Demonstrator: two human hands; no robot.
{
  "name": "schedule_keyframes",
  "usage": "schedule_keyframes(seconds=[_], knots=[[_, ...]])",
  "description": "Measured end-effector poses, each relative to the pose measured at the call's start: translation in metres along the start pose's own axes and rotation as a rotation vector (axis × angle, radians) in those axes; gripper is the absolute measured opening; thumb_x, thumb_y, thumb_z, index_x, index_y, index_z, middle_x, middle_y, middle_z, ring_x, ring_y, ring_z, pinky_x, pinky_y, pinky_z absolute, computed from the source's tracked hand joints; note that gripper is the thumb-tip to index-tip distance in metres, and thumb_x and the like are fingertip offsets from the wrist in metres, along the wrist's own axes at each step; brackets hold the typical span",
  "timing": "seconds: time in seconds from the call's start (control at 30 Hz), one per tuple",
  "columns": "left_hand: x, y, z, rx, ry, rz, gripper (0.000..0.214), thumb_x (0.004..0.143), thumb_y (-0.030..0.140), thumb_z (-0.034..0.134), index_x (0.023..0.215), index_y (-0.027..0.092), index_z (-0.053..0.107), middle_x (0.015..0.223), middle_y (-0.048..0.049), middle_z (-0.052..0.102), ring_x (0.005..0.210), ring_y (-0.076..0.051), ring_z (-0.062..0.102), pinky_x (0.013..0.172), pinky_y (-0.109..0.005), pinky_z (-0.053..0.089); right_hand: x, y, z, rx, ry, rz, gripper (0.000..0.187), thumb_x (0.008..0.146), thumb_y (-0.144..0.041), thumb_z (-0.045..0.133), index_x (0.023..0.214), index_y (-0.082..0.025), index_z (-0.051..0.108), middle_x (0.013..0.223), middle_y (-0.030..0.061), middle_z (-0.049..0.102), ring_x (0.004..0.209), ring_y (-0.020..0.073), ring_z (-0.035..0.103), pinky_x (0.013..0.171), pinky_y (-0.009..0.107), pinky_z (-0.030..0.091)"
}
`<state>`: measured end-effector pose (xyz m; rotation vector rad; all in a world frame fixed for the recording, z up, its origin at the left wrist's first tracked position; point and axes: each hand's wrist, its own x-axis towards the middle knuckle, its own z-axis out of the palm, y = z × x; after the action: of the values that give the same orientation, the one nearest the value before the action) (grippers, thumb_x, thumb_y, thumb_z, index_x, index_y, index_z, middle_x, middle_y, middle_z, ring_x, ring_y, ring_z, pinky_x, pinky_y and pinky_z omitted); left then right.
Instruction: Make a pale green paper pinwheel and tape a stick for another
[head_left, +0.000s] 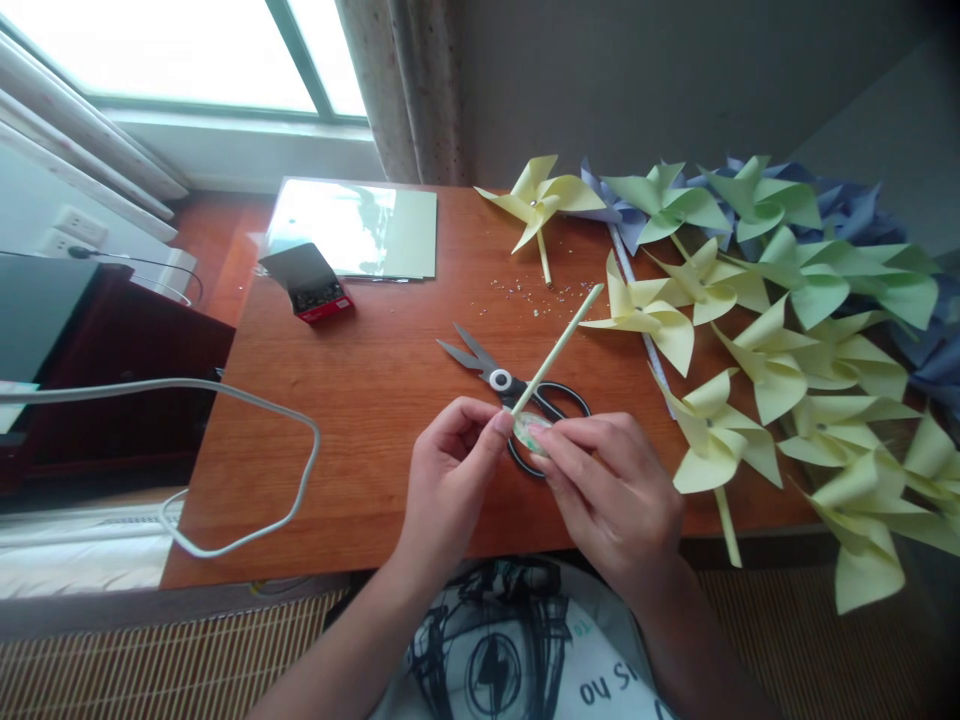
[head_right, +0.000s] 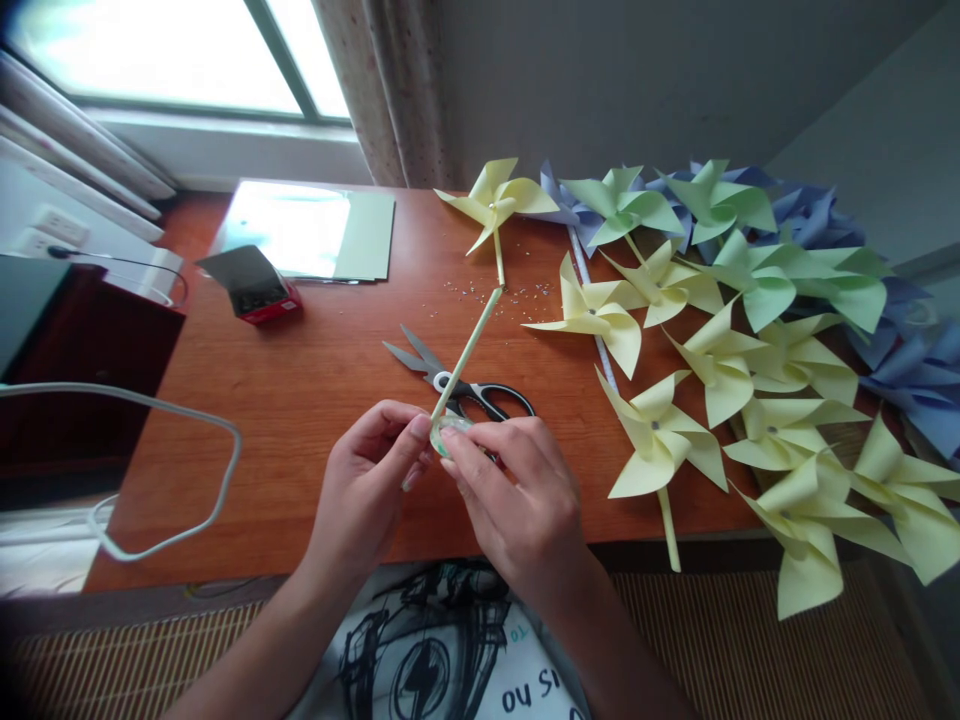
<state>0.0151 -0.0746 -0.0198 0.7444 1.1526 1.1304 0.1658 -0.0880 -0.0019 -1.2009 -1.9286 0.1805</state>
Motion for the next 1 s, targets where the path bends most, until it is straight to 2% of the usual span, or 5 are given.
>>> schedule_keyframes(seconds=[0.23,0.47,0.8,1.0], knots=[[0.0010,0.0047,-0.0015,-0.174,-0.008,-0.168,0.024,0.081,0.033,0.080,0.076,0.017,0.062,0.067,0.0037,0.054,0.057,-0.007,0.042,0.048,-0.017,0.032,-0.0047,0.0017,-0.0008,-0.009,-0.031,0.033,0.025,0.091,-0.010,0.069,0.114,-0.020,0.074,0.094,0.0086,0.073,0.087,0.0209,0.064,0.076,0.037,0.057],[0.0018,0.0047,-0.0008,-0.323,-0.075,-0.243,0.018,0.085,0.028,0.076,0.083,0.017,0.062,0.067,0.0047,0.053,0.053,-0.004,0.039,0.045,-0.015,0.029,-0.0043,0.0042,0.0006,-0.018,-0.046,0.032,0.024,0.090,-0.009,0.070,0.112,-0.018,0.075,0.093,0.0094,0.073,0.086,0.0209,0.063,0.076,0.036,0.056],[0.0013,0.0072,0.0003,-0.341,-0.063,-0.273,0.024,0.082,0.030,0.079,0.076,0.015,0.060,0.062,0.0048,0.053,0.048,-0.002,0.036,0.043,-0.013,0.027,-0.0012,0.0035,0.0013,0.003,-0.013,0.040,0.024,0.092,-0.011,0.068,0.112,-0.021,0.075,0.093,0.0078,0.074,0.085,0.0204,0.064,0.074,0.036,0.057],[0.0016,0.0087,0.0018,-0.305,-0.042,-0.294,0.031,0.080,0.035,0.081,0.072,0.014,0.060,0.066,0.0021,0.058,0.048,-0.002,0.038,0.040,-0.013,0.023,-0.0023,0.0052,0.0026,-0.011,-0.011,0.039,0.026,0.091,-0.010,0.070,0.114,-0.021,0.074,0.093,0.0082,0.073,0.086,0.0214,0.065,0.076,0.037,0.058]])
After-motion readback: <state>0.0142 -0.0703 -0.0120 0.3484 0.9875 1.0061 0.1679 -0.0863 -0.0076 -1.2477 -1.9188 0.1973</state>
